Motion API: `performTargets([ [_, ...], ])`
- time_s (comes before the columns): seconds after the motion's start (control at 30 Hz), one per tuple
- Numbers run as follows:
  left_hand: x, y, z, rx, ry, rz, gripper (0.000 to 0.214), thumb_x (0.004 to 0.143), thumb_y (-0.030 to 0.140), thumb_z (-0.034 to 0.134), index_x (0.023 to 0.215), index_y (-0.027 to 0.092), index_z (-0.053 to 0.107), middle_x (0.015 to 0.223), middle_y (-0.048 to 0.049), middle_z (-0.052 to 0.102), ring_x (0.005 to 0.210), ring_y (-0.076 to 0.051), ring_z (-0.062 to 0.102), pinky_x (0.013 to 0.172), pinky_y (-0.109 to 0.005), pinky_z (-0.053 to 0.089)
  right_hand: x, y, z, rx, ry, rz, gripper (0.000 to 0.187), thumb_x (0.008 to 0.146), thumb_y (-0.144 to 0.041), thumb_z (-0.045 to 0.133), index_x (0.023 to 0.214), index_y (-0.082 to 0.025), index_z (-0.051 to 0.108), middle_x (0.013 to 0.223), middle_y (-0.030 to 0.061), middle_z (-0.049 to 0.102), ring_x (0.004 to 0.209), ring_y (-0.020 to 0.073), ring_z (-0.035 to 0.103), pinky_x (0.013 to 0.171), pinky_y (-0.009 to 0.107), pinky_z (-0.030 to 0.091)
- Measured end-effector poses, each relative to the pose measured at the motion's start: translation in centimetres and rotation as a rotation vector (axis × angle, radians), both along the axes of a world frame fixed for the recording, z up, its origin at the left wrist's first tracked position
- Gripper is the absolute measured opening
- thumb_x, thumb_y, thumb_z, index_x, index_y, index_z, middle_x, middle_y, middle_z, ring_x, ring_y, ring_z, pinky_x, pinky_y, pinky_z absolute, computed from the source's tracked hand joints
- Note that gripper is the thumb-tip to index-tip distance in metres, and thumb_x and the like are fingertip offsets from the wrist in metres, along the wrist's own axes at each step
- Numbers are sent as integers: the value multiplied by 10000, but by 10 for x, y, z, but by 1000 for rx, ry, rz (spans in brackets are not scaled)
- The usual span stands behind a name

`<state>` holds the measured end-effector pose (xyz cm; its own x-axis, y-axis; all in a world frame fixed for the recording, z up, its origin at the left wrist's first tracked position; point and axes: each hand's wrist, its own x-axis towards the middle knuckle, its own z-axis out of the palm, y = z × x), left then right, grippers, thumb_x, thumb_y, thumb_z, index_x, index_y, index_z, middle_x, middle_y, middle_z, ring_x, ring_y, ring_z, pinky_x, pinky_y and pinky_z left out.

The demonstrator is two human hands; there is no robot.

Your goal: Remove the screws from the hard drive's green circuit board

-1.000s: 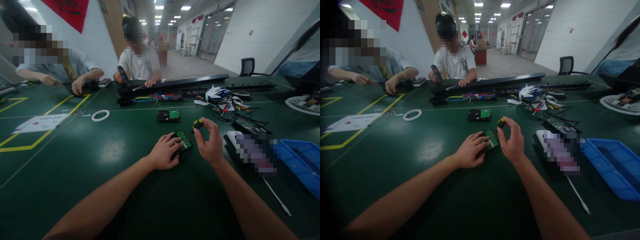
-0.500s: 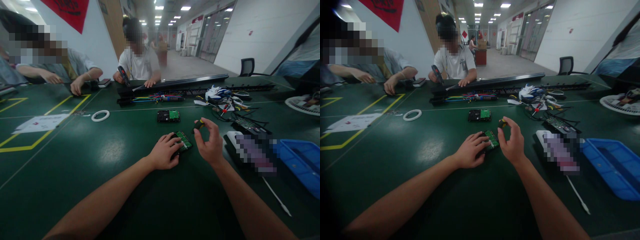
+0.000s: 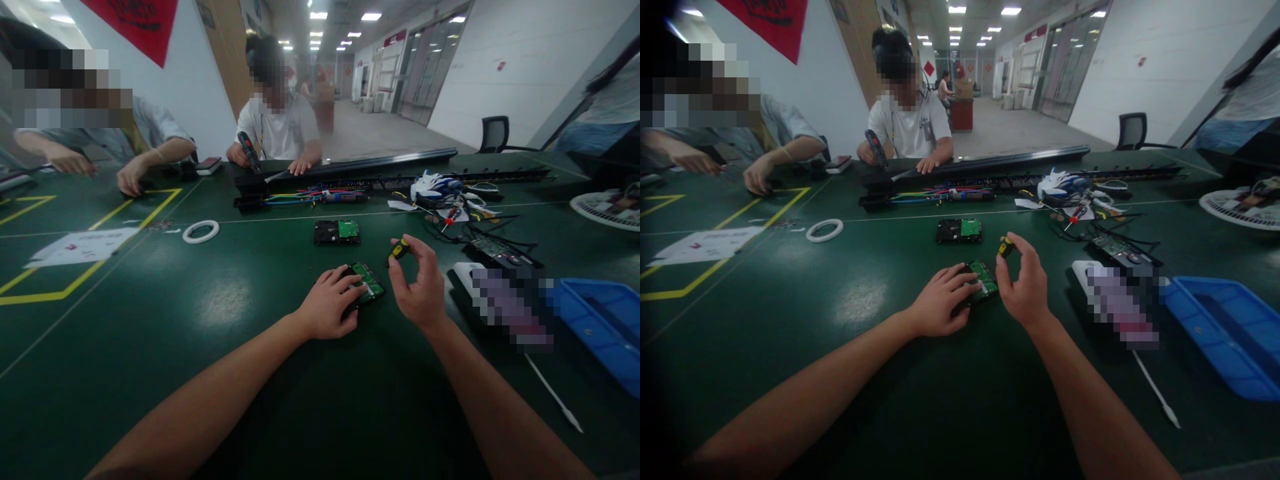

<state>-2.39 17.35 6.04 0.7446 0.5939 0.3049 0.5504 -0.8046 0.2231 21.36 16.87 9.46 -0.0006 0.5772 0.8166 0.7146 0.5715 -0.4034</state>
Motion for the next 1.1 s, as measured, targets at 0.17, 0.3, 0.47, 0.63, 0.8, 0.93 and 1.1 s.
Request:
performTargets([
  [0.17,0,0,0,-3,-4,3,611,916,392,619,1501,225,567,1582,-101,533,1560,-427,337,1236,-617,350,1,1,0,60,-11,-45,578,934,-238,735,1463,-286,508,1310,99,694,1176,284,710,1033,520,605],
  [0.3,1,0,0,-7,-8,4,615,909,389,629,1500,230,568,1578,-101,539,1561,-428,333,1233,-626,351,1,0,3,90,-63,-40,572,927,-223,741,1453,-301,529,1283,82,703,1159,279,705,1017,513,607],
  [0.47,1,0,1,-6,-3,-3,618,915,392,622,1507,224,561,1579,-105,537,1563,-426,330,1234,-626,353,0,0,0,29,-7,5,609,941,-199,685,1506,-295,478,1363,105,673,1193,294,704,1055,549,596],
  [0.63,1,0,0,0,5,0,611,921,402,610,1503,222,563,1586,-93,532,1564,-425,325,1242,-620,345,0,2,-5,-13,84,71,619,945,-193,682,1510,-302,455,1384,108,625,1087,251,737,962,491,657],
  [0.8,1,0,0,-2,-1,0,621,914,398,614,1506,221,558,1588,-95,529,1563,-429,327,1239,-620,347,1,1,1,40,8,22,600,921,-218,720,1480,-311,521,1314,96,626,1146,275,675,917,482,672],
  [0.93,1,0,0,-12,-7,-1,620,915,399,617,1510,235,556,1586,-96,532,1568,-430,321,1235,-631,348,1,0,2,17,-1,35,601,934,-198,675,1501,-309,509,1338,104,620,1149,280,680,946,510,665],
  [1.1,1,0,0,-15,1,3,619,917,401,617,1510,235,558,1584,-97,533,1571,-426,319,1240,-624,343,1,2,-1,-1,37,76,606,941,-200,668,1509,-300,480,1391,121,598,1185,289,680,952,519,668],
])
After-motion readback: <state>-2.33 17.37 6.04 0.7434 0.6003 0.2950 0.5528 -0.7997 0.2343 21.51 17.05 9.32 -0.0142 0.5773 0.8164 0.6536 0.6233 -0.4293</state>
